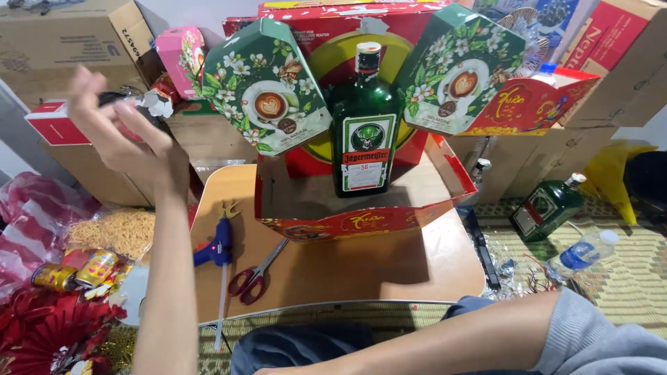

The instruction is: The person assembles a gift box by attaching a green coffee tin to a red cardboard base using a hot glue gun. They then place a Jägermeister bottle and two Red Bull cans inside the box. Finally, they handle a red decorative paper item.

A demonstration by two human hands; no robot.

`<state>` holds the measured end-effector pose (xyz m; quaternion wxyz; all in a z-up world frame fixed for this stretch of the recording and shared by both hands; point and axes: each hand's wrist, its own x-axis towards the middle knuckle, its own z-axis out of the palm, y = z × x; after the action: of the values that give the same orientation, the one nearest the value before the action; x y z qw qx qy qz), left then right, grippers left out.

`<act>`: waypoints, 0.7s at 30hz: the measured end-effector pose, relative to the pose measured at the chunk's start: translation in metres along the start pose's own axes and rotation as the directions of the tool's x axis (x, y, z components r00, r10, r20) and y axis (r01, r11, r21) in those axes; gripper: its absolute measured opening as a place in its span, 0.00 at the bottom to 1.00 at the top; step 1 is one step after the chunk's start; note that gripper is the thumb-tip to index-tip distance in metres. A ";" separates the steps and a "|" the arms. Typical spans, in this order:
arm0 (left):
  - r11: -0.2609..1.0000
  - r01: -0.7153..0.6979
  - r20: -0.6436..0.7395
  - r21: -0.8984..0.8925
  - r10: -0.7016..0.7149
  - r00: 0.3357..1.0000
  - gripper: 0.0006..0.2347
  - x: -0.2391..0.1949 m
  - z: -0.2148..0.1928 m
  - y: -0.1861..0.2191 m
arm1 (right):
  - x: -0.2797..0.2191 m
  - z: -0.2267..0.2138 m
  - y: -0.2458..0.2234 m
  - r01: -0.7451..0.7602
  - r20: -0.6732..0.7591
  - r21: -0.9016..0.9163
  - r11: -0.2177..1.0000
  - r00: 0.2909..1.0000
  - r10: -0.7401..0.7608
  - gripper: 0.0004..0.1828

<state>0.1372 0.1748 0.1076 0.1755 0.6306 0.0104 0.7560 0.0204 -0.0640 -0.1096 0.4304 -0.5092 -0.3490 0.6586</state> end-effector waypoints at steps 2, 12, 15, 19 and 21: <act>0.995 -0.083 0.103 -0.063 0.089 0.991 0.11 -0.012 -0.017 -0.004 | -0.008 -0.011 0.009 0.093 0.082 -0.302 0.949 0.994 -0.071 0.45; 0.954 -0.075 0.532 0.289 -0.095 0.841 0.03 -0.105 -0.146 -0.107 | -0.089 -0.026 -0.138 0.240 -0.337 0.071 0.968 0.919 -0.203 0.15; 0.909 -0.120 0.560 0.398 -0.137 0.817 0.02 -0.133 -0.178 -0.151 | -0.097 -0.051 -0.141 0.232 -0.448 0.004 0.973 0.870 -0.205 0.07; 0.725 -0.033 0.474 0.688 -0.413 0.778 0.03 -0.189 -0.212 -0.235 | -0.107 -0.087 -0.131 0.113 -0.541 -0.023 0.993 0.834 -0.108 0.15; 0.600 0.007 0.411 0.800 -0.556 0.722 0.03 -0.217 -0.226 -0.278 | -0.108 -0.101 -0.125 0.109 -0.532 -0.084 0.991 0.836 -0.136 0.15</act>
<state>0.0218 0.4218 -0.2108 0.0163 0.8455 0.3702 0.3845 0.1569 -0.1133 0.0182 0.5391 -0.6600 -0.2631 0.4523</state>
